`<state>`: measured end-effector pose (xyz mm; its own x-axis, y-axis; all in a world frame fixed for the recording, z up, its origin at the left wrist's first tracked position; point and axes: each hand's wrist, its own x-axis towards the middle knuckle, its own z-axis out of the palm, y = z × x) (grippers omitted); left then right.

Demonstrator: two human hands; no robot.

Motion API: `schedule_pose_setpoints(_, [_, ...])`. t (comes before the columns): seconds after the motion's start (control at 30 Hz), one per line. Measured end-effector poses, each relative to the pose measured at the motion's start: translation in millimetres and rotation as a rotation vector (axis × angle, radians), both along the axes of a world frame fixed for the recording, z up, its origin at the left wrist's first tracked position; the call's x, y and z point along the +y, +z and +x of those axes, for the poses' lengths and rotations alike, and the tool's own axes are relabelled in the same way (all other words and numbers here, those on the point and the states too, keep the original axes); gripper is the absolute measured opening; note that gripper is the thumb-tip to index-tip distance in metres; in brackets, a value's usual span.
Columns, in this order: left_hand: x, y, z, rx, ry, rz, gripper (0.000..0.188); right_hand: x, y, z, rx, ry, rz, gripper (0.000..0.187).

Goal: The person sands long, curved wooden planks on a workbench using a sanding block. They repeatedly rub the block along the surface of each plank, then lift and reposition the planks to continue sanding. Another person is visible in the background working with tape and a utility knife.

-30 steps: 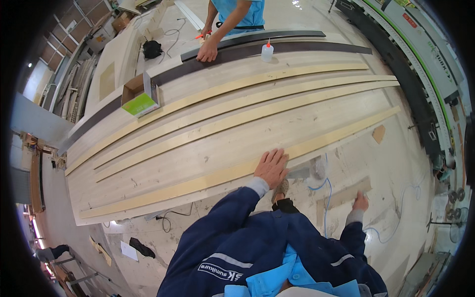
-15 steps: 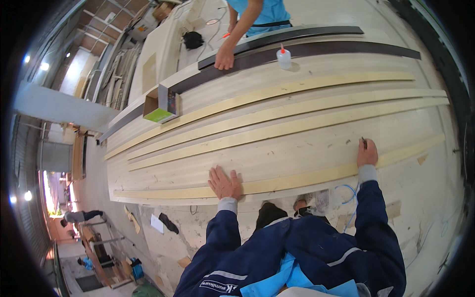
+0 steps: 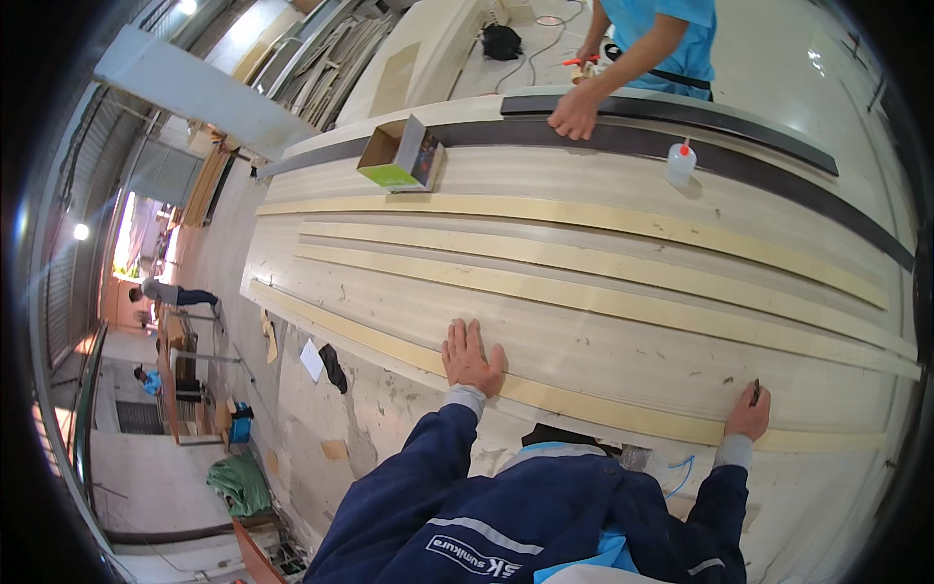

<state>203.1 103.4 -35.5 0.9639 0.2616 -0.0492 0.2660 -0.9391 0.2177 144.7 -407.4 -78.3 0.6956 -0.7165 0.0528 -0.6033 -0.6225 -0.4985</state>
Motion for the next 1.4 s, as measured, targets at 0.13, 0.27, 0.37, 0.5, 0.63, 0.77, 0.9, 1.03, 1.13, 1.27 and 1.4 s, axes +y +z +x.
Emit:
schedule_pose_setpoints(0.13, [0, -2, -2, -0.075, -0.021, 0.002, 0.071, 0, 1, -3, 0.019, 0.036, 0.012, 0.03])
schedule_pose_setpoints(0.27, [-7, 4, 15, -0.107, 0.004, 0.199, 0.057, 0, 3, -3, 0.002, -0.008, 0.107, 0.028])
schedule_pose_setpoints(0.37, [-19, 10, 71, -0.193, -0.067, -0.077, 0.04, 3, 2, -1, -0.126, -0.051, 0.139, 0.025])
schedule_pose_setpoints(0.5, [-40, 16, 213, -0.13, -0.278, -0.102, 0.027, 5, -3, 0, -0.151, -0.083, 0.034, 0.02])
schedule_pose_setpoints(0.63, [-65, 17, 362, -0.512, -0.533, 0.122, 0.046, 6, -8, -1, -0.119, -0.016, -0.098, 0.019])
schedule_pose_setpoints(0.77, [-76, 18, 456, -0.279, -0.653, 0.175, 0.072, 8, -8, -2, -0.081, -0.059, -0.09, 0.018])
schedule_pose_setpoints(0.9, [-73, 19, 489, -0.041, -0.65, 0.081, 0.077, 12, -5, 2, -0.089, -0.082, -0.082, 0.018])
schedule_pose_setpoints(1.03, [-68, 13, 489, -0.088, -0.737, 0.155, 0.08, 16, -1, 8, -0.042, -0.07, -0.107, 0.017])
schedule_pose_setpoints(1.13, [-65, 10, 487, -0.124, -0.802, 0.1, 0.079, 18, 1, 11, -0.02, -0.053, -0.119, 0.018])
schedule_pose_setpoints(1.27, [-65, 1, 479, -0.2, -0.806, 0.165, 0.081, 20, 4, 12, -0.015, -0.051, -0.101, 0.016])
schedule_pose_setpoints(1.4, [-79, -16, 463, -0.278, -0.773, 0.326, 0.084, 21, 7, 15, -0.016, -0.093, -0.053, 0.02])
